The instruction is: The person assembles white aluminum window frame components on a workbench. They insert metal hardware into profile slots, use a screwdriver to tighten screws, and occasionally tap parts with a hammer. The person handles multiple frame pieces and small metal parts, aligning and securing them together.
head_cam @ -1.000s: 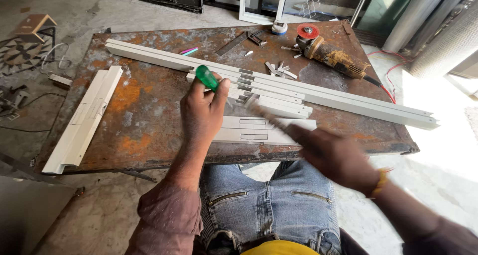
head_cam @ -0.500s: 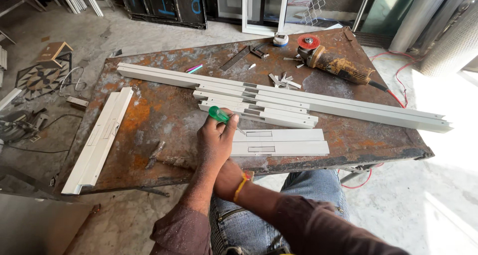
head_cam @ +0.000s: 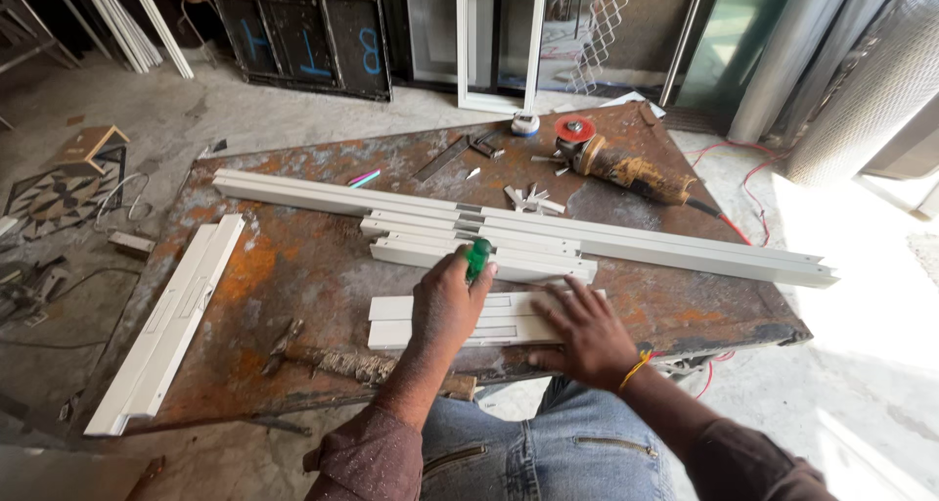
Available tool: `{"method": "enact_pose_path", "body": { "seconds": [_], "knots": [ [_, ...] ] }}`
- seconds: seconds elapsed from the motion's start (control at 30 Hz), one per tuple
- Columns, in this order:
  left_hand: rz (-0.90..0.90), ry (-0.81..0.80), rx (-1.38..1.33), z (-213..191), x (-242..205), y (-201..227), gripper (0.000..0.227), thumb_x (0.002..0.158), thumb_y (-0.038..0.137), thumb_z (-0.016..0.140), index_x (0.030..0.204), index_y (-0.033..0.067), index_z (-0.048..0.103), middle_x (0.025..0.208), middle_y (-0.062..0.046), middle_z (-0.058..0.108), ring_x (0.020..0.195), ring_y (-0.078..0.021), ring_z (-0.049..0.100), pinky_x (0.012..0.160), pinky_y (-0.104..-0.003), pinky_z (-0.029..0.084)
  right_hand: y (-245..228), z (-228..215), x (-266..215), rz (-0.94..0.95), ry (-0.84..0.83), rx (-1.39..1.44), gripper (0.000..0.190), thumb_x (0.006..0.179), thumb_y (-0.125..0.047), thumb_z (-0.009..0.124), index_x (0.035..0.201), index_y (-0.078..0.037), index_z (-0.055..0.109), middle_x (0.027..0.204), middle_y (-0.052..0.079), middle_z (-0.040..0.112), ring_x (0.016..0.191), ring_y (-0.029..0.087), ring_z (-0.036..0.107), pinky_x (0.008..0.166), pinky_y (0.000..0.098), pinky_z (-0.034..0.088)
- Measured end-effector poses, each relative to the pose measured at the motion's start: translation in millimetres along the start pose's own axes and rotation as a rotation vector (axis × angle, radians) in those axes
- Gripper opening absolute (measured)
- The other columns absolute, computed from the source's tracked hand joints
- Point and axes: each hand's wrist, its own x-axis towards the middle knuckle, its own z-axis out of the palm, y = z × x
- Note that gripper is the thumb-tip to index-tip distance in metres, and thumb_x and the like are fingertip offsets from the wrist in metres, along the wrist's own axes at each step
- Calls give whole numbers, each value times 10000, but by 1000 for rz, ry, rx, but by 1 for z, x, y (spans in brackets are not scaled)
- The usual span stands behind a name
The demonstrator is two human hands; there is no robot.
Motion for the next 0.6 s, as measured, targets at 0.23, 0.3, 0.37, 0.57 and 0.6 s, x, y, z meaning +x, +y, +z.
{"method": "enact_pose_path", "body": {
  "seconds": [0.23,0.3,0.37,0.57,0.6],
  "knots": [
    [6,-38,245,38,-11,15,244,895,338,738,1024,134,704,919,-104,718,786,-351,726,649,-475,594,-1,18,-9,-49,171,108,850,901,-703,579,1534,-152,436,1578,209,365,1452,387,318,1172,563,198],
    [5,34,182,38,-9,12,322,842,296,725,1089,92,691,962,-126,730,770,-358,731,601,-479,595,-2,17,-9,-48,140,127,837,907,-679,597,1532,-148,432,1584,225,340,1453,396,299,1167,565,177],
    [-100,65,224,34,-5,3,272,919,373,690,1027,124,686,927,-118,734,786,-353,730,646,-484,596,0,18,-10,-29,132,156,784,933,-627,597,1538,-154,440,1596,214,339,1470,388,293,1171,563,169],
    [-466,20,68,7,-3,-21,333,957,447,647,1018,121,684,870,-119,775,863,-295,775,762,-439,615,4,19,-7,-43,98,229,688,995,-540,579,1549,-149,457,1620,195,345,1503,359,286,1196,552,173],
    [-475,47,20,5,-4,-22,335,947,445,647,1028,122,689,901,-118,779,895,-286,782,765,-429,621,5,19,-7,-48,98,239,682,998,-540,578,1546,-151,463,1620,190,349,1505,355,287,1198,552,178]
  ]
}}
